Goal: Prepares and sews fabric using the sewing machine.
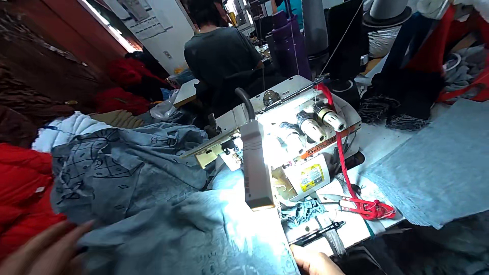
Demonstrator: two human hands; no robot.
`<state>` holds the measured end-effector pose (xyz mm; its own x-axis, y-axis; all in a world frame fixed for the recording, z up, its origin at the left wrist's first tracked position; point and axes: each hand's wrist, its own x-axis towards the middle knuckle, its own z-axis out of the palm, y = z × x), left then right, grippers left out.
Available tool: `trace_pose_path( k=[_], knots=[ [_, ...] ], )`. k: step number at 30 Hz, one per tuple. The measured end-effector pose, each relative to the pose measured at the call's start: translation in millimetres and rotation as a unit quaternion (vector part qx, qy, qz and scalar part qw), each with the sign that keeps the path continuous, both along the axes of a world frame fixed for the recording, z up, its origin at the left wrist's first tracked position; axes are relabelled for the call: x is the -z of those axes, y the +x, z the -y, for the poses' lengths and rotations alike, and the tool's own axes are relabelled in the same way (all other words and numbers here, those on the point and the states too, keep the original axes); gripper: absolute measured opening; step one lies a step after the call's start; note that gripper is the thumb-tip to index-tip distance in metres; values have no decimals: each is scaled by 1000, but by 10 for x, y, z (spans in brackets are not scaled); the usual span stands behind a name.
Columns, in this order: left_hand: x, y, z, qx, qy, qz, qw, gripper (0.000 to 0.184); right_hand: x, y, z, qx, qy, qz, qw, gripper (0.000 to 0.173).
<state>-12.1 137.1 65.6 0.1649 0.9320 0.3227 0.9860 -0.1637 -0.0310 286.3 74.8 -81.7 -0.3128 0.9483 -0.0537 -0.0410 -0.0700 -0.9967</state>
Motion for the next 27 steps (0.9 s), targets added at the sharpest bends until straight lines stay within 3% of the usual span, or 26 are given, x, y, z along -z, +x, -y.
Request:
trace_pose_path(
  k=[3, 5, 11, 17, 27],
  knots=[
    [360, 436, -39, 272, -13, 72, 960, 26, 118, 15, 70, 52, 67, 30, 996, 25],
    [621, 852, -25, 314, 6, 112, 943, 27, 117, 57, 102, 71, 101, 41, 992, 24],
    [1069, 1280, -169, 246, 92, 105, 959, 42, 119, 49, 134, 83, 148, 30, 985, 22],
    [1155, 1464, -122, 195, 145, 36, 969, 54, 95, 71, 117, 87, 144, 37, 985, 21],
    [1197, 1405, -138, 191, 129, 65, 971, 62, 77, 87, 125, 81, 151, 30, 985, 21]
  ],
)
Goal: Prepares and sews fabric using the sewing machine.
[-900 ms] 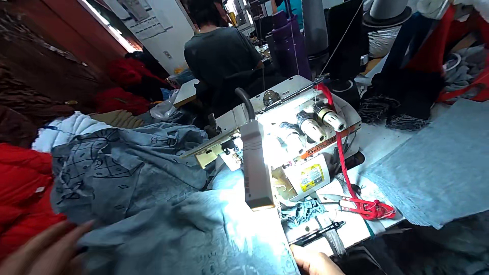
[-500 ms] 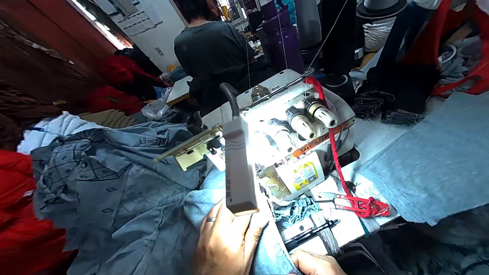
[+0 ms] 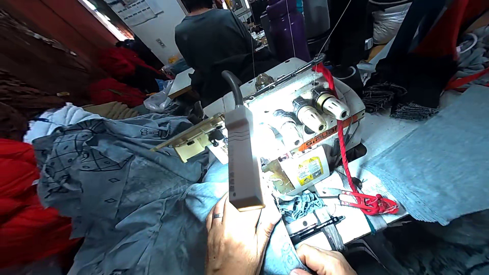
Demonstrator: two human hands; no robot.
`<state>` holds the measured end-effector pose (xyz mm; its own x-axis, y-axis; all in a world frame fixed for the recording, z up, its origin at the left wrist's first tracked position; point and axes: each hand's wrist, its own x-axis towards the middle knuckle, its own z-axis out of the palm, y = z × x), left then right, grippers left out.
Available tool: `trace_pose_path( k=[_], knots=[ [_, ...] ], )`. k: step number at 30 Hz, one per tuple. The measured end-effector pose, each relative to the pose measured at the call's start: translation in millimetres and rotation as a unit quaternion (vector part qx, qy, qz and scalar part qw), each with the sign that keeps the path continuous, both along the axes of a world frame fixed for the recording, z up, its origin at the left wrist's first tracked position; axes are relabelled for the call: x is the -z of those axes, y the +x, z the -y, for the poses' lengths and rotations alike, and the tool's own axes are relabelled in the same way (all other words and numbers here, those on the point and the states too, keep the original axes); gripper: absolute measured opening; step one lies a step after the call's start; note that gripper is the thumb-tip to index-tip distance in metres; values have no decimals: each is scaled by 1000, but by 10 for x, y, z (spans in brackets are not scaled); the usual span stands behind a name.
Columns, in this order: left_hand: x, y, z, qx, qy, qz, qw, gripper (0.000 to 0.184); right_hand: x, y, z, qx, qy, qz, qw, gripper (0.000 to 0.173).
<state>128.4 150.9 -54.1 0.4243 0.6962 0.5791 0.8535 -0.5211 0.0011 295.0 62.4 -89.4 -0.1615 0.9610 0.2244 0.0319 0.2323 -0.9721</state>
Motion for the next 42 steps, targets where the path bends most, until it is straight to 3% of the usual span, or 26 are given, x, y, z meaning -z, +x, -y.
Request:
trace_pose_path(
  k=[15, 17, 22, 26, 29, 34, 37, 42],
  knots=[
    [40, -129, 65, 71, 7, 25, 997, 51, 1, -44, -192, -2, 11, 11, 1000, 21],
    [87, -164, 63, 80, -4, 45, 996, 51, -15, -30, -252, 9, 12, 35, 999, 25],
    [158, -212, 60, 96, -21, 87, 991, 48, -120, 74, -643, 140, 33, 113, 983, 33],
    [202, -190, 47, 91, -5, 100, 991, 48, -419, 41, -880, 119, -9, 224, 967, 32],
    [199, -163, 61, 83, -2, 109, 991, 47, -450, -86, -949, 151, 37, 276, 948, 24],
    [200, -155, 68, 84, -2, 113, 990, 46, -335, -148, -991, 180, 138, 271, 936, 15],
    [183, -158, 72, 84, -6, 112, 990, 44, -358, -113, -951, 240, 131, 237, 932, 14],
    [202, -162, 59, 90, -4, 125, 988, 41, -508, 421, -832, 339, 181, 183, 905, 15]
  ],
)
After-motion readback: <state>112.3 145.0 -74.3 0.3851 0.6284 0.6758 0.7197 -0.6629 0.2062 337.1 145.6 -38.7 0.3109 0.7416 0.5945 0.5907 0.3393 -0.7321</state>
